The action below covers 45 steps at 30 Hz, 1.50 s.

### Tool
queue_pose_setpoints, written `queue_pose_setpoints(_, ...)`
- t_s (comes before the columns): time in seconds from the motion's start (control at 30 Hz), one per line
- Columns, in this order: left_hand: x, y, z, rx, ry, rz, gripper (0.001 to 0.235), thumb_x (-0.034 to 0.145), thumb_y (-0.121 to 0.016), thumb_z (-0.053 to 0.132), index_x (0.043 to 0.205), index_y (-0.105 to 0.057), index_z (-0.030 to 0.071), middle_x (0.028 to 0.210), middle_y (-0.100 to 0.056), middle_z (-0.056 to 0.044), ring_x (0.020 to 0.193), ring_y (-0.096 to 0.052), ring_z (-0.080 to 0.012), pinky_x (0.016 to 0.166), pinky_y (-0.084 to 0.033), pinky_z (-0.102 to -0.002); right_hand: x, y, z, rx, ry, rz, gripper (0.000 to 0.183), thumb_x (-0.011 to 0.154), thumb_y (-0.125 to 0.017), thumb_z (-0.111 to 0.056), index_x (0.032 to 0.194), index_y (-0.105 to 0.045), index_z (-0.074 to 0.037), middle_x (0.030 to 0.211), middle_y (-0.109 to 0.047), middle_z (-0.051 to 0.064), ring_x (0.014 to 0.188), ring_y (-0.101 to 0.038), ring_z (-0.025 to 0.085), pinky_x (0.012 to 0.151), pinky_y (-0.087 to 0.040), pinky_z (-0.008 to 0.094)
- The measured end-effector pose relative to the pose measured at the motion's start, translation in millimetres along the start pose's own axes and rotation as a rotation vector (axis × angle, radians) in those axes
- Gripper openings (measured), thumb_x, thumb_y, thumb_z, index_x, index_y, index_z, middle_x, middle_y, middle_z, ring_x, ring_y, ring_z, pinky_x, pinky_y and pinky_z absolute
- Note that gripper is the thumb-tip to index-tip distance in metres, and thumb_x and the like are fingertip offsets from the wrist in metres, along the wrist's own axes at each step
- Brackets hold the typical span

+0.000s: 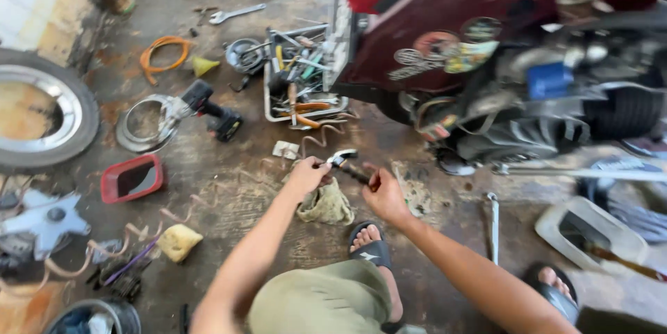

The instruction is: Repairing and cleaning motorcycle engine components using a wrench, brush, and screwdriver

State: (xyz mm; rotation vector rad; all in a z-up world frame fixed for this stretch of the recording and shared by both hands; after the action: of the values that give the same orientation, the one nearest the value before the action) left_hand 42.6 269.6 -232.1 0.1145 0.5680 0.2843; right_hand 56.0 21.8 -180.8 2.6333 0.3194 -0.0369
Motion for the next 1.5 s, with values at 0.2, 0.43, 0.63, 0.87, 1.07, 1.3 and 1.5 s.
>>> queue_pose_setpoints(0.2,-74.4,-76.6,121.9,1.164,-0.134,-0.446,0.041,0.089,-0.066,0.047,0.073,-0.077,0.011,0.064,-0.075,-0.001,0.075,-0.078,-0.0244,0.075,-0.064,-0.037,-39.7,49.4,16.0,0.316,-0.479,-0.544,0.052,0.069,-0.079,-0.011,0.119,-0.068,-0.003,0.086,-0.067,0.026,0.063,-0.073,0.033,0.049,-0.063,0.041)
queue_pose_setpoints(0.43,-135.1,-183.2,172.6,1.422,-0.203,-0.381,0.046,0.081,-0.062,0.053,0.091,-0.079,0.012,0.078,-0.078,-0.003,0.101,-0.076,-0.0258,0.089,-0.061,-0.043,-33.8,113.6,106.1,0.011,-0.36,-0.456,0.036,0.083,-0.08,-0.04,0.093,-0.071,-0.007,0.07,-0.067,0.017,0.054,-0.07,0.024,0.042,-0.058,0.034)
queue_pose_setpoints(0.63,-192.1,-270.8,195.1,1.322,-0.174,-0.407,0.052,0.088,-0.057,0.049,0.114,-0.075,0.008,0.12,-0.075,-0.012,0.121,-0.067,-0.0326,0.098,-0.056,-0.049,-41.9,218.6,140.8,-0.299,0.138,-0.32,0.054,0.079,-0.076,-0.041,0.114,-0.07,-0.001,0.083,-0.073,0.028,0.084,-0.072,0.049,0.07,-0.056,0.059)
queue_pose_setpoints(0.87,-140.1,-336.2,112.9,0.975,-0.147,-0.332,0.048,0.09,-0.054,0.055,0.112,-0.075,0.017,0.114,-0.075,-0.008,0.117,-0.068,-0.0308,0.099,-0.056,-0.046,-39.3,278.4,218.2,-0.35,0.018,-0.12,0.042,0.076,-0.077,-0.043,0.099,-0.069,-0.009,0.078,-0.072,0.022,0.083,-0.072,0.045,0.069,-0.056,0.056)
queue_pose_setpoints(1.07,-125.7,-364.2,104.2,0.265,-0.233,-0.009,0.034,0.096,-0.062,0.022,0.126,-0.064,0.007,0.125,-0.072,-0.015,0.117,-0.068,-0.0297,0.098,-0.059,-0.044,10.1,279.4,260.9,-0.301,-0.056,0.074,0.036,0.079,-0.077,-0.042,0.092,-0.065,-0.01,0.077,-0.069,0.021,0.082,-0.071,0.044,0.068,-0.055,0.055)
queue_pose_setpoints(1.3,-92.5,-404.2,65.4,-0.391,-0.41,0.078,0.047,0.097,-0.069,0.006,0.14,-0.054,-0.002,0.131,-0.062,-0.026,0.124,-0.063,-0.0325,0.097,-0.056,-0.045,20.4,279.4,220.1,-0.098,-0.158,0.233,0.03,0.083,-0.072,-0.034,0.09,-0.065,-0.006,0.077,-0.067,0.026,0.085,-0.069,0.048,0.069,-0.05,0.057)
queue_pose_setpoints(1.5,-85.2,-409.9,65.3,-0.423,-0.452,0.201,0.04,0.092,-0.075,0.004,0.129,-0.062,-0.002,0.115,-0.068,-0.017,0.11,-0.069,-0.0221,0.095,-0.057,-0.037,21.4,276.5,210.3,-0.04,-0.229,0.272,0.029,0.082,-0.072,-0.035,0.089,-0.067,-0.008,0.074,-0.066,0.024,0.084,-0.07,0.045,0.069,-0.05,0.056)
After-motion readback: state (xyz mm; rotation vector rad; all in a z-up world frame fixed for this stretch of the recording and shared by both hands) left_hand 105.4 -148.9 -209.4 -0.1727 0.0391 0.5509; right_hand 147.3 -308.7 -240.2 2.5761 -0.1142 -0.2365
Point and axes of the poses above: each hand's wrist, its own x-axis towards the middle knuckle, its own y-axis out of the back of the hand, z = x × y, the point moved 4 cm from there along x, towards the middle knuckle
